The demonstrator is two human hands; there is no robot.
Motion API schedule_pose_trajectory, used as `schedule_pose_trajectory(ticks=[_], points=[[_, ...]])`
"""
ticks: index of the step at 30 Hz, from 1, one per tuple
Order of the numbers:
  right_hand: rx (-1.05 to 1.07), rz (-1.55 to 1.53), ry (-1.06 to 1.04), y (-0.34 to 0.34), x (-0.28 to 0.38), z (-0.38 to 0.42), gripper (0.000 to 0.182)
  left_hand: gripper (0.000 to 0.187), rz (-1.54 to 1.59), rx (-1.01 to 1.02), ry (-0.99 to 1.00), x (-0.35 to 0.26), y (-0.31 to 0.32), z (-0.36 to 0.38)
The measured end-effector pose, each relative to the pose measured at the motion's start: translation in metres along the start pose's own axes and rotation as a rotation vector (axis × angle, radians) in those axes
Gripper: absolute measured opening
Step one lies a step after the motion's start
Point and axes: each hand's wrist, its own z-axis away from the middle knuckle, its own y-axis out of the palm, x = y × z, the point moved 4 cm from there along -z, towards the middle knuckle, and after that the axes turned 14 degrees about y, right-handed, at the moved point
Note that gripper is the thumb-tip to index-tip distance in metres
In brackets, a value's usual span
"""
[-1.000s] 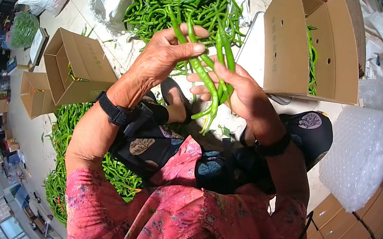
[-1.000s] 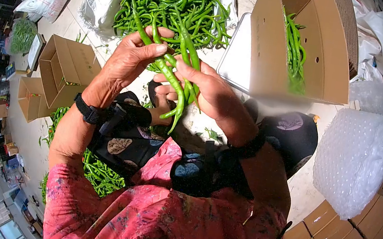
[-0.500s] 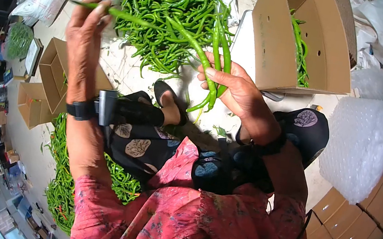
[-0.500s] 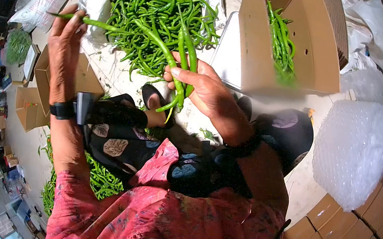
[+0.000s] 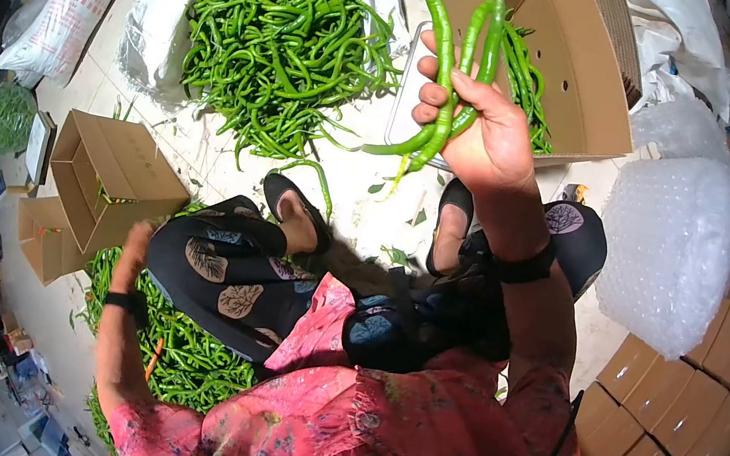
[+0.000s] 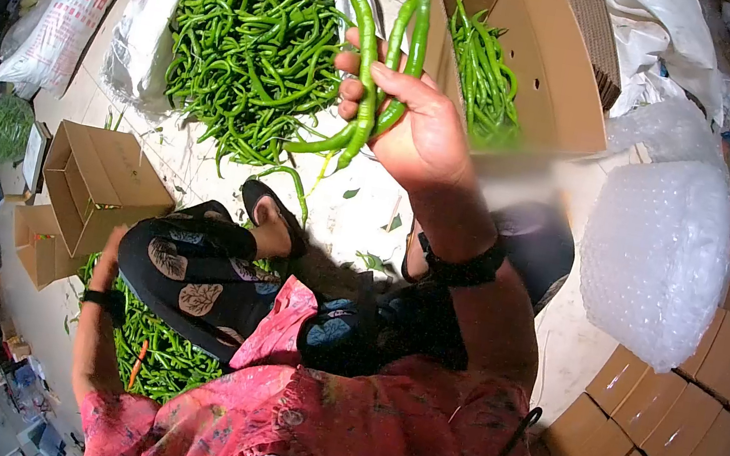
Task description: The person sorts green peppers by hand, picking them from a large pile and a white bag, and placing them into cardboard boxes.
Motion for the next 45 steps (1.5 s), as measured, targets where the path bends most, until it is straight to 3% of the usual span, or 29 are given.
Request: schedule_pose_trajectory(ticks=[1,2,5,7,9,10,11,13,16,19,25,27,29,31,32,33,35,37,39,42,45], points=[[0.09,-0.065,0.005,0.0,0.002,0.0,0.04,0.037,0.746,-0.329,-0.24,-0.036,0.026,0.041],[0.031,-0.076,-0.014,0.006,0.003,0.002,0.042,0.039,0.745,-0.465,-0.335,-0.018,0.053,0.08],[0.14,-0.096,-0.003,0.007,0.002,0.0,0.042,0.052,-0.026,0.348,-0.381,-0.011,0.079,0.128],[0.126,-0.064,-0.004,0.012,0.0,-0.002,0.042,0.044,0.792,-0.327,-0.555,0.011,0.082,0.136],[0.149,-0.026,-0.048,0.012,-0.006,-0.005,0.042,0.036,-0.136,-0.075,-0.083,-0.048,0.023,0.036],[0.12,0.003,-0.063,0.018,-0.007,-0.006,0.034,0.035,0.172,-0.309,0.082,-0.085,-0.006,0.0],[0.126,0.006,-0.058,0.019,-0.008,-0.007,0.034,0.034,0.122,-0.457,0.126,-0.198,-0.034,-0.018],[0.113,0.056,-0.107,0.018,-0.007,-0.007,0.023,0.035,0.269,-0.599,0.15,-0.303,-0.061,-0.041],[0.03,0.061,-0.144,0.022,-0.01,-0.005,0.019,0.039,0.378,-0.395,0.325,-0.408,-0.039,-0.065],[0.028,0.027,-0.137,0.019,-0.017,-0.008,0.021,0.043,0.385,-0.151,0.519,-0.46,0.004,-0.105],[0.008,-0.065,-0.102,0.02,-0.019,-0.008,0.027,0.034,0.557,-0.088,0.523,-0.47,0.047,-0.155],[-0.027,-0.064,-0.119,0.016,-0.017,-0.004,0.03,0.025,0.417,-0.217,0.697,-0.48,0.044,-0.154],[0.023,-0.052,-0.126,0.013,-0.018,-0.004,0.038,0.02,0.326,-0.209,0.745,-0.486,0.041,-0.154],[0.041,-0.005,-0.121,0.023,-0.018,-0.001,0.05,0.017,0.094,-0.397,1.019,-0.492,0.031,-0.152],[0.114,0.066,-0.098,0.023,-0.018,-0.001,0.062,0.018,0.151,-0.479,0.924,-0.492,0.023,-0.149],[0.126,0.149,-0.053,0.027,-0.017,0.002,0.066,0.018,0.122,-0.543,0.957,-0.489,0.011,-0.148],[0.209,0.159,-0.004,0.03,-0.025,0.005,0.066,0.022,0.438,-0.563,0.77,-0.488,-0.008,-0.136],[0.196,0.246,0.035,0.033,-0.02,0.012,0.06,0.024,0.31,-0.722,0.792,-0.484,-0.033,-0.123],[0.053,0.394,0.186,0.025,-0.018,0.017,0.047,0.021,0.406,-0.825,0.741,-0.47,-0.056,-0.111],[0.066,0.297,0.115,0.025,-0.01,0.023,0.037,0.021,0.038,-0.836,0.662,-0.43,-0.085,-0.089],[-0.041,0.321,-0.009,0.031,0.008,0.031,0.033,0.013,-0.481,-0.653,0.558,-0.373,-0.092,-0.067]])
